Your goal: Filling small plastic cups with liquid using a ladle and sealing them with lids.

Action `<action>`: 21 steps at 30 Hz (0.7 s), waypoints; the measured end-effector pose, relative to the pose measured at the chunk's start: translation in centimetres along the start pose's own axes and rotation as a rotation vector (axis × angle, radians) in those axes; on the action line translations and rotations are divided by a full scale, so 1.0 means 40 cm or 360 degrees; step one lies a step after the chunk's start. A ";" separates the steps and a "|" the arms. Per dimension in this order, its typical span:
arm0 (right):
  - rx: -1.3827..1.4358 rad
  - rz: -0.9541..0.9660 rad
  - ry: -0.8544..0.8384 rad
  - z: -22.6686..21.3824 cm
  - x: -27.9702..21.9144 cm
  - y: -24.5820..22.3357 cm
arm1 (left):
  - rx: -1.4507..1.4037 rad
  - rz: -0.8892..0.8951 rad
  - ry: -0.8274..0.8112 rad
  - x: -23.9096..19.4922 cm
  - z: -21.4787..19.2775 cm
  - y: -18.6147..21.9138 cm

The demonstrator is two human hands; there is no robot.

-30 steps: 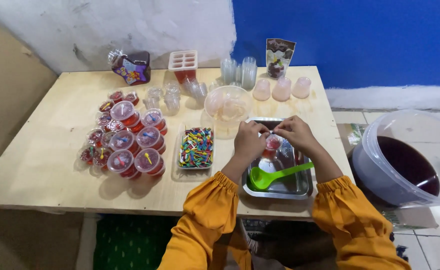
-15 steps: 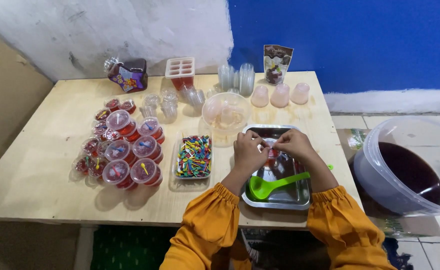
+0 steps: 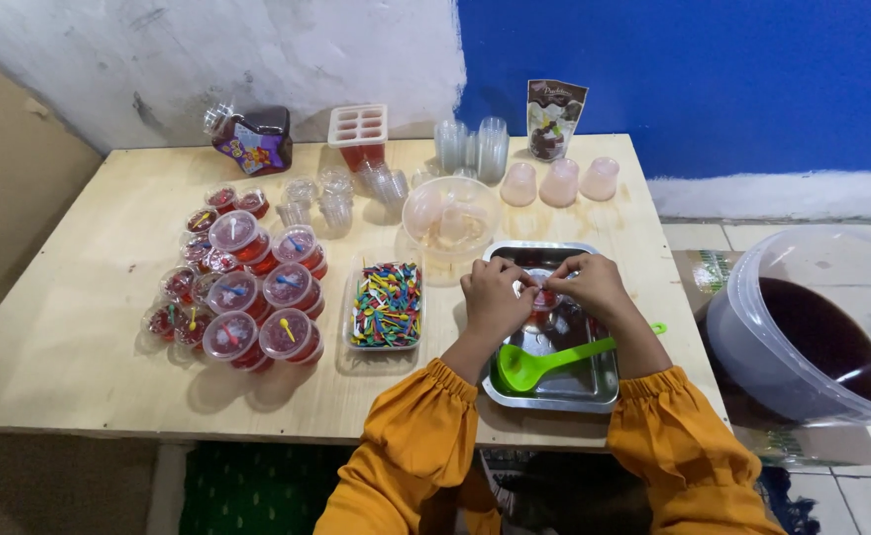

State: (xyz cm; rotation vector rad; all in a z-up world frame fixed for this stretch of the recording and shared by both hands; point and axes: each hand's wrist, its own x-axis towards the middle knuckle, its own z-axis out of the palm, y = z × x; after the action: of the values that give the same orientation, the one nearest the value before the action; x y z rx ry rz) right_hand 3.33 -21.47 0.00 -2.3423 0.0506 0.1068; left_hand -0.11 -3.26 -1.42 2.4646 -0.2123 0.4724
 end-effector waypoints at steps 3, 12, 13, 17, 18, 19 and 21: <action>0.0007 -0.0002 0.0030 0.002 -0.004 -0.003 | -0.0027 -0.0004 -0.0022 0.000 -0.011 0.006; 0.0108 -0.0017 0.0053 -0.002 -0.014 -0.018 | -0.0088 -0.0028 -0.0077 0.005 -0.017 0.002; 0.0091 -0.0013 0.0056 -0.004 -0.018 -0.022 | -0.0090 -0.0036 -0.0083 0.005 -0.012 -0.002; 0.0127 -0.0001 0.0078 -0.007 -0.021 -0.028 | -0.0114 -0.0077 -0.0133 0.008 -0.029 0.007; 0.0123 0.0010 0.0080 -0.005 -0.018 -0.022 | -0.0111 -0.0079 -0.0133 0.008 -0.027 0.006; 0.0119 0.0021 0.0082 -0.003 -0.015 -0.017 | -0.0108 -0.0080 -0.0133 0.007 -0.025 0.005; 0.0168 0.0042 0.0073 -0.003 -0.023 -0.022 | -0.0122 -0.0090 -0.0143 0.007 -0.023 0.000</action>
State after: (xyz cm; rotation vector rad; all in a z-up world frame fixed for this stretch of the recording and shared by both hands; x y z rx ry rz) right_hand 2.50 -20.95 0.81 -2.2389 0.1070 0.0620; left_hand -0.12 -2.71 -0.61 2.4121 -0.1935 0.3241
